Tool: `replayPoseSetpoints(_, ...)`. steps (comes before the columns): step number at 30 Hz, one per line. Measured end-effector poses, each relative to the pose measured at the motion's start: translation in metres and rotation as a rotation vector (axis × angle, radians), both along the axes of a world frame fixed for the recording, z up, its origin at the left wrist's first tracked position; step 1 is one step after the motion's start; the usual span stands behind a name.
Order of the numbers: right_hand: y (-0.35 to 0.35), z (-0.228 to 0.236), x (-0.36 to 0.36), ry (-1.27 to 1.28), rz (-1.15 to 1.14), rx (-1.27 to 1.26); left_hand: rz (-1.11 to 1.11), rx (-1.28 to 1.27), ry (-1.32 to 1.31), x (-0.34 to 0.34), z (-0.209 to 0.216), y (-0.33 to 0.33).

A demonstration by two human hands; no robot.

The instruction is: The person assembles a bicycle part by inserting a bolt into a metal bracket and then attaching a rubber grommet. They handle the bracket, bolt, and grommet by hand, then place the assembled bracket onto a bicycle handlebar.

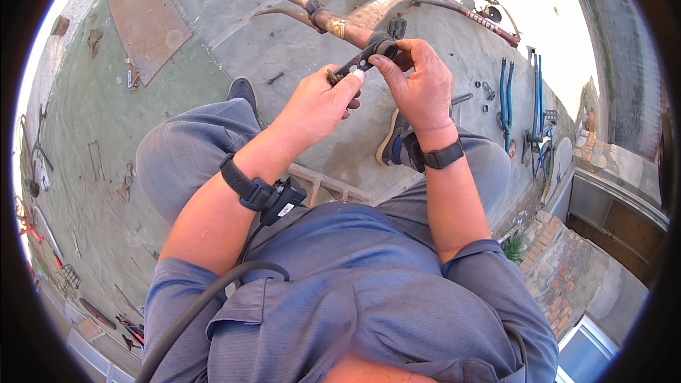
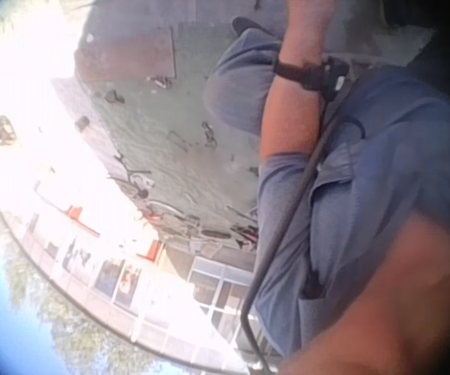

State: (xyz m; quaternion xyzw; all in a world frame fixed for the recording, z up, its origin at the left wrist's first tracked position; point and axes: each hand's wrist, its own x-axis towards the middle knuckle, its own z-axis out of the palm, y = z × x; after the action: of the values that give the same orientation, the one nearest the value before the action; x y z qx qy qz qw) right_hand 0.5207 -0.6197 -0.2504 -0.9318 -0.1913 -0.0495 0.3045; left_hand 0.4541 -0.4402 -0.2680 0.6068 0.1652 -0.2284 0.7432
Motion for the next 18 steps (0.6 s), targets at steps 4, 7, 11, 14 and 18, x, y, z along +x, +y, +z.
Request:
replayPoseSetpoints(4,-0.0003,0.0032,0.0000,-0.119,0.085,0.095,0.001,0.001,-0.005,-0.0008,-0.0012,0.0005)
replayPoseSetpoints(7,-0.0015,0.0012,0.0038,-0.155,0.144,0.106,0.054,0.005,-0.048,-0.0022,-0.0019,-0.0032)
replayPoseSetpoints(11,0.0011,-0.0035,0.0016,-0.089,0.051,0.090,0.080,0.006,-0.078,-0.0025,-0.0026,-0.0041)
replayPoseSetpoints(14,0.0010,-0.0017,0.0007,-0.082,0.032,0.063,0.083,0.015,-0.079,-0.0020,-0.0017,-0.0044)
replayPoseSetpoints(18,-0.0030,0.0009,0.0038,-0.125,0.168,0.085,0.077,0.027,-0.069,-0.0024,0.0002,-0.0042)
